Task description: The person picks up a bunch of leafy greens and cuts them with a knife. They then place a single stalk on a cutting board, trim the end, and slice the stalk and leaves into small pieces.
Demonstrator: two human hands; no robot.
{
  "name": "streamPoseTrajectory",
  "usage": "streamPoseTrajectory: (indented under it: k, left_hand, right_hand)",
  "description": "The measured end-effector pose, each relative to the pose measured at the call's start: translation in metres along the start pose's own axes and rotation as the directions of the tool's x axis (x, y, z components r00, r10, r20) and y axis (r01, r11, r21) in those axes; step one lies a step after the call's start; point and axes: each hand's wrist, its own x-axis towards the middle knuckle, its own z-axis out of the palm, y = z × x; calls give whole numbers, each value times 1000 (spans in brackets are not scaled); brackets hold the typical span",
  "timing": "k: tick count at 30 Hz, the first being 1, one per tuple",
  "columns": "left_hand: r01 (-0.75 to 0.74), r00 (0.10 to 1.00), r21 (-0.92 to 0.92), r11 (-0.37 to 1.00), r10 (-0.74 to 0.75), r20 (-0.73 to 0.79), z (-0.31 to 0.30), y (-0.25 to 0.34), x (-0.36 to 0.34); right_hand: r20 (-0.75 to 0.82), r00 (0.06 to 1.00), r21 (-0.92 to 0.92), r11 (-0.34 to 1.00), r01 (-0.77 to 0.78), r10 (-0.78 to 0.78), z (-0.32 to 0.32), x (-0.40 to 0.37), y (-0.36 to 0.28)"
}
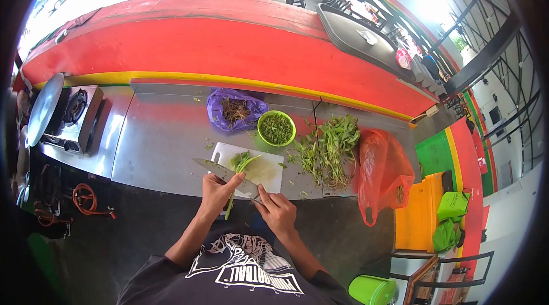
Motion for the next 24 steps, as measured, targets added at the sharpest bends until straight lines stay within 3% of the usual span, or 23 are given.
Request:
streamPoseTrajectory:
  k: [1, 3, 9, 24]
  left_hand:
    - [-3, 1000, -2, 1000, 2, -4, -1, 4, 0]
    - [29, 999, 163, 986, -32, 17, -4, 13, -3]
    - [-113, 988, 37, 993, 108, 114, -3, 4, 4]
    - [-145, 968, 52, 988, 130, 216, 4, 11, 4]
  right_hand:
    - [14, 1000, -7, 1000, 10, -9, -2, 2, 0]
    - [5, 999, -8, 999, 34, -34, -8, 8, -1]
    - [12, 994, -68, 991, 113, -113, -15, 7, 15]
    - [10, 987, -70, 984, 163, -162, -27, 6, 38]
